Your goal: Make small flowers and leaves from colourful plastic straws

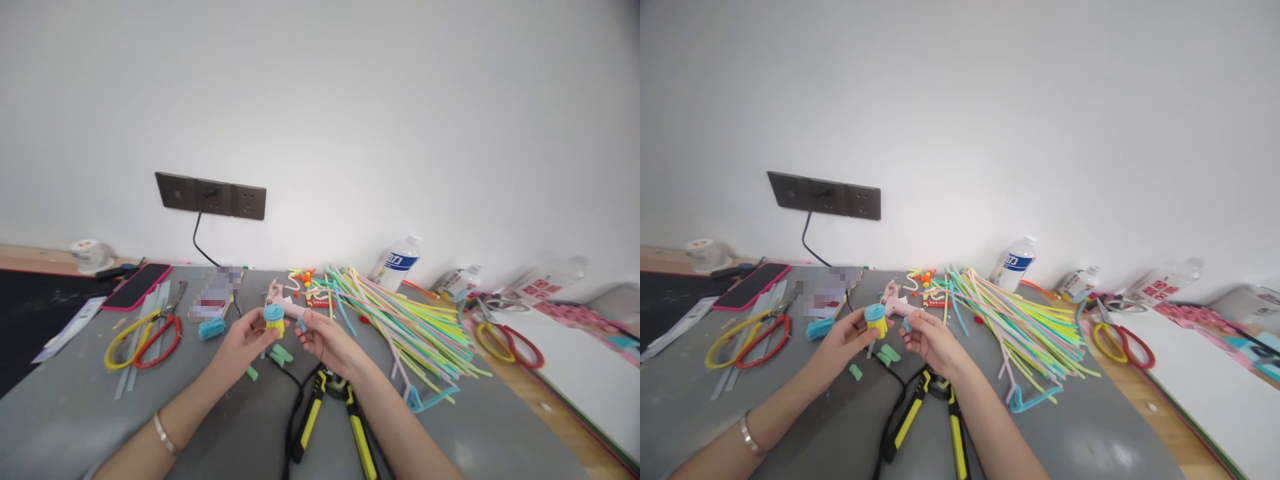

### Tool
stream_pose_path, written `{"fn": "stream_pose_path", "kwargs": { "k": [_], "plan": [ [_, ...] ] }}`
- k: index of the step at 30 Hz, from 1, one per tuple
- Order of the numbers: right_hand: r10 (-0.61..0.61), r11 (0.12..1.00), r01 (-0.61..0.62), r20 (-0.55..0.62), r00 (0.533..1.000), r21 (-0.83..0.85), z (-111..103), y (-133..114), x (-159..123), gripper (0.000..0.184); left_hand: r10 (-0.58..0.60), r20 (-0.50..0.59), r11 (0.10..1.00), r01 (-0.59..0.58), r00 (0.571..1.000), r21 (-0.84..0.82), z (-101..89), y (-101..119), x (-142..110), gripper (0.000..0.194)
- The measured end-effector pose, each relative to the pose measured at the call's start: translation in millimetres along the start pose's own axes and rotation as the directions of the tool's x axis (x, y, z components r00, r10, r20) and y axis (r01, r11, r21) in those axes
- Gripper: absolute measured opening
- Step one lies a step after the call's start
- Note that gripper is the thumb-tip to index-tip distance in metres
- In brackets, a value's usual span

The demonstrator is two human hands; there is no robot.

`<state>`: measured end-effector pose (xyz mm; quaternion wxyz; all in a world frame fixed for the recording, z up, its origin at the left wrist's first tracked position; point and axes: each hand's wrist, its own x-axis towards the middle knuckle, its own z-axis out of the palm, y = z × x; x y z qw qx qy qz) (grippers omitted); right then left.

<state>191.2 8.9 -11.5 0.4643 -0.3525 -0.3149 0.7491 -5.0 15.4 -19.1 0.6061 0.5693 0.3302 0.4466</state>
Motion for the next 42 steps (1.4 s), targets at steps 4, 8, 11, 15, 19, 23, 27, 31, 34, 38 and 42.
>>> {"fn": "stream_pose_path", "kwargs": {
  "k": [4, 8, 11, 15, 19, 23, 27, 31, 34, 38, 42],
  "plan": [
    [-0.016, 1.0, 0.016, 0.018, 1.0, -0.01, 2.1, -0.3, -1.7, 0.03, 0.003, 0.004, 1.0, -0.002, 1.0, -0.017, 1.8, 2.7, 0.9, 0.033],
    [-0.033, 0.999, 0.033, 0.009, 0.999, -0.006, -0.8, -0.3, -1.9, 0.034, 0.006, 0.02, 0.999, -0.005, 1.0, -0.036, 2.8, 4.5, 1.3, 0.032],
    [-0.05, 0.999, 0.05, -0.001, 0.999, 0.004, -3.8, 0.2, -0.4, 0.027, -0.001, 0.0, 0.999, 0.001, 1.0, -0.039, 2.9, 4.5, 1.2, 0.033],
    [-0.066, 0.998, 0.066, -0.031, 0.997, 0.006, -5.2, 0.6, 1.3, 0.025, -0.009, -0.008, 0.999, 0.008, 1.0, -0.039, 3.5, 5.6, 1.2, 0.035],
    [-0.091, 0.996, 0.093, -0.089, 0.992, 0.016, -4.9, -0.5, 1.1, 0.023, -0.013, -0.001, 0.999, 0.013, 1.0, -0.029, 3.7, 6.1, 1.0, 0.035],
    [-0.104, 0.995, 0.104, -0.11, 0.988, -0.011, -3.8, -1.2, -0.1, 0.029, -0.031, 0.053, 1.0, 0.031, 0.998, 0.001, 4.6, 3.4, -0.2, 0.035],
    [-0.123, 0.992, 0.124, -0.114, 0.986, 0.001, -1.6, 0.5, 0.1, 0.038, -0.081, 0.112, 0.996, 0.075, 0.99, 0.052, 7.5, 1.6, -2.9, 0.031],
    [-0.14, 0.988, 0.146, -0.119, 0.983, 0.042, 2.4, 2.1, 0.4, 0.038, -0.111, 0.131, 0.986, 0.093, 0.985, 0.136, 9.3, 3.3, -5.2, 0.03],
    [-0.173, 0.984, 0.176, -0.105, 0.979, 0.024, 6.8, 2.4, -1.6, 0.036, -0.095, 0.141, 0.972, 0.061, 0.985, 0.228, 9.7, 5.6, -6.2, 0.026],
    [-0.223, 0.975, 0.222, -0.054, 0.973, -0.029, 11.7, 2.7, -4.8, 0.03, -0.046, 0.152, 0.93, -0.013, 0.987, 0.368, 10.7, 7.6, -6.4, 0.019],
    [-0.24, 0.97, 0.236, -0.066, 0.969, -0.061, 10.2, 3.0, -4.4, 0.028, -0.039, 0.123, 0.921, -0.012, 0.992, 0.39, 11.5, 7.7, -6.3, 0.019]
  ]
}}
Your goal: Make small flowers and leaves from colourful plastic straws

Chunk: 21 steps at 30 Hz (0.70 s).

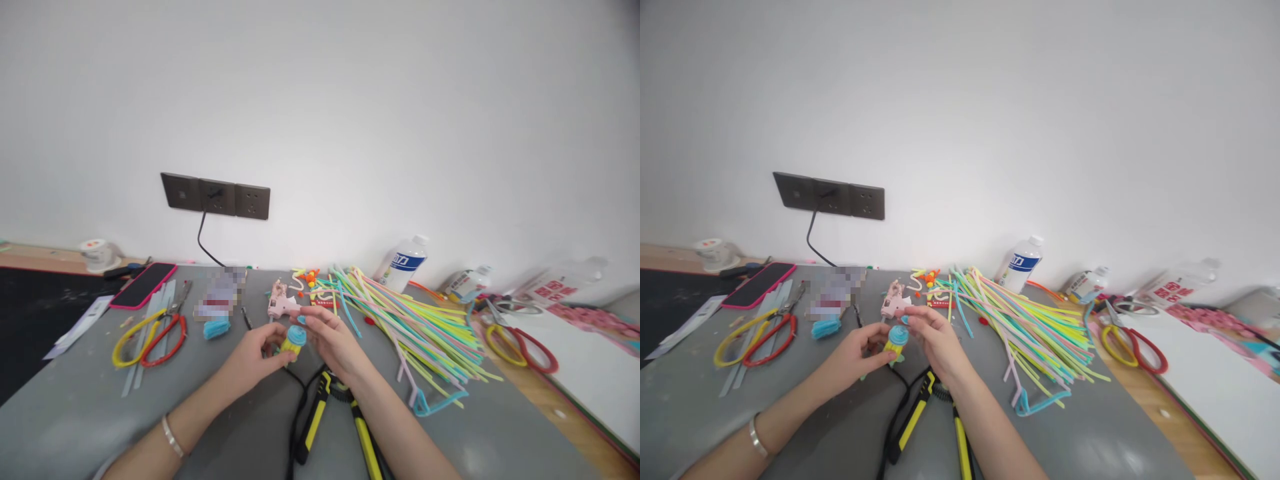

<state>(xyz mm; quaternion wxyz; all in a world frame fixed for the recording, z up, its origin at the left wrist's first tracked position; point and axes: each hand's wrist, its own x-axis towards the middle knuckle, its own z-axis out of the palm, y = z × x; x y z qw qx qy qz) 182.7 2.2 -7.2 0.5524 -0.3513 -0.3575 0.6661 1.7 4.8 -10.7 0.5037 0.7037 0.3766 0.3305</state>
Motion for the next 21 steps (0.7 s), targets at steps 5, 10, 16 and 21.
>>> {"fn": "stream_pose_path", "kwargs": {
  "k": [5, 10, 16, 21],
  "plan": [
    [-0.02, 1.0, 0.021, -0.064, 0.998, 0.019, -6.3, 1.6, 3.5, 0.029, -0.078, -0.016, 0.975, 0.073, 0.997, -0.212, 0.8, -3.5, 1.4, 0.027],
    [-0.011, 0.999, 0.016, -0.105, 0.994, 0.048, -7.0, 2.0, 4.9, 0.029, -0.123, 0.007, 0.901, 0.115, 0.992, -0.419, 0.8, -4.5, 3.6, 0.043],
    [0.0, 0.999, 0.005, -0.11, 0.994, 0.04, -5.2, 1.2, 4.1, 0.029, -0.192, 0.004, 0.868, 0.171, 0.981, -0.467, 1.0, 3.3, 1.7, 0.055],
    [-0.009, 0.999, 0.013, -0.116, 0.993, 0.033, -6.6, 2.8, 5.1, 0.03, -0.231, -0.008, 0.829, 0.192, 0.973, -0.525, -0.2, 0.1, -0.1, 0.046]
  ]
}}
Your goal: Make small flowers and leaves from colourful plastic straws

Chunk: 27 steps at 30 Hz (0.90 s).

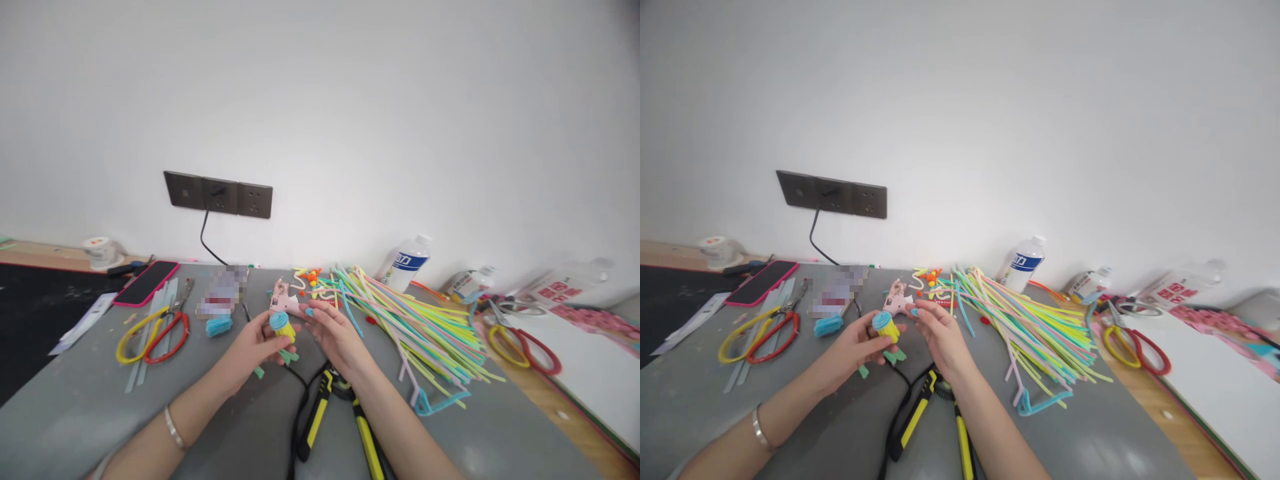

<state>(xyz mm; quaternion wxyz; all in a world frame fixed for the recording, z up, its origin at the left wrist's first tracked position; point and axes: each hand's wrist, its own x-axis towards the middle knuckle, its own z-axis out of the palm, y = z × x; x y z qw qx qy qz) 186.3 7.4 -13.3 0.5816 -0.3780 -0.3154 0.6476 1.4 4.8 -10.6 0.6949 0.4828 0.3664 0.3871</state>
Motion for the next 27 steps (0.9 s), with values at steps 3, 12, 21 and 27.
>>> {"fn": "stream_pose_path", "kwargs": {
  "k": [3, 12, 21, 27],
  "plan": [
    [-0.007, 1.0, 0.007, -0.003, 1.0, -0.003, 0.2, 0.1, 0.4, 0.031, -0.004, -0.015, 1.0, 0.005, 1.0, 0.023, -3.2, -2.6, 1.6, 0.044],
    [-0.01, 1.0, 0.01, -0.019, 1.0, 0.016, 0.7, -0.8, -0.4, 0.031, -0.044, -0.024, 0.999, 0.044, 0.999, 0.001, 0.8, 6.1, 0.5, 0.038],
    [0.001, 1.0, -0.001, -0.027, 1.0, 0.01, 0.6, -0.2, 0.6, 0.032, -0.106, 0.025, 0.994, 0.107, 0.994, -0.025, -1.0, 4.7, -1.1, 0.042],
    [-0.04, 0.998, 0.04, 0.003, 0.999, -0.048, 1.5, 3.2, -0.4, 0.031, -0.083, 0.114, 0.985, 0.064, 0.99, 0.163, 1.1, 1.8, -0.3, 0.04]
  ]
}}
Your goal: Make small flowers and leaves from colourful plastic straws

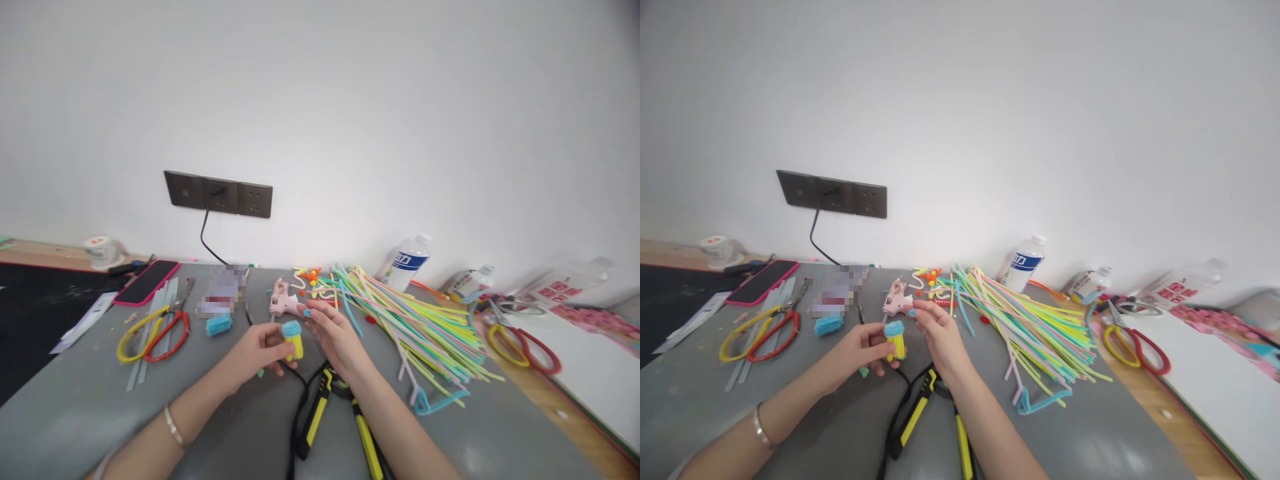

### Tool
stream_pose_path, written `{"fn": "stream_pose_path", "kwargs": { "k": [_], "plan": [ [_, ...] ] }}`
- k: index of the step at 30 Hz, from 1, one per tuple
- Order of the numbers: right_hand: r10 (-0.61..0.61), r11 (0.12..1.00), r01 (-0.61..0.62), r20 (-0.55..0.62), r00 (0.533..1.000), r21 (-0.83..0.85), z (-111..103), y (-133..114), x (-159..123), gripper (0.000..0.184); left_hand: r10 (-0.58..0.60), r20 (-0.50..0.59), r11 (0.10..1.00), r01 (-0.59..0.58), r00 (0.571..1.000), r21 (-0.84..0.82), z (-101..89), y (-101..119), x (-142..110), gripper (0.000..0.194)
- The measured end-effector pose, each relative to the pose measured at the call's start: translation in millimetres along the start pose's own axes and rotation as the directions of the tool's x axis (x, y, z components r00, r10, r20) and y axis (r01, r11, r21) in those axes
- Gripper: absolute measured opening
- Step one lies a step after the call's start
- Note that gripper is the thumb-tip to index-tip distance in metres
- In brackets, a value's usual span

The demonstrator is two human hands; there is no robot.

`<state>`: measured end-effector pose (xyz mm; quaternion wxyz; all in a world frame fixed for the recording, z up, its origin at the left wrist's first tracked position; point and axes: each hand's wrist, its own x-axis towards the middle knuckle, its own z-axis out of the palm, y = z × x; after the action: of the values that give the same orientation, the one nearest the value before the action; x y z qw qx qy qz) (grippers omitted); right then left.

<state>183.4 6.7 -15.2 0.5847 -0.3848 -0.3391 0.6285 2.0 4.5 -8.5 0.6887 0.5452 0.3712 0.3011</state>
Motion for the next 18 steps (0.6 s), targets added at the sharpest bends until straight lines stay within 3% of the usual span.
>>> {"fn": "stream_pose_path", "kwargs": {
  "k": [6, 9, 18],
  "plan": [
    [-0.107, 0.986, 0.119, 0.108, 0.988, -0.113, 3.7, -0.5, -3.3, 0.02, 0.007, 0.077, 0.996, -0.013, 0.997, 0.087, -0.6, -8.2, 3.2, 0.036],
    [-0.095, 0.979, 0.12, 0.152, 0.984, -0.165, 6.0, -1.0, -5.8, 0.018, 0.004, 0.074, 0.994, -0.013, 0.997, 0.111, -1.1, -9.7, 4.0, 0.036],
    [-0.085, 0.985, 0.1, 0.104, 0.991, -0.14, 6.6, -2.4, -4.6, 0.025, -0.008, 0.08, 0.991, -0.003, 0.997, 0.132, 0.0, -8.3, 1.8, 0.035]
  ]
}}
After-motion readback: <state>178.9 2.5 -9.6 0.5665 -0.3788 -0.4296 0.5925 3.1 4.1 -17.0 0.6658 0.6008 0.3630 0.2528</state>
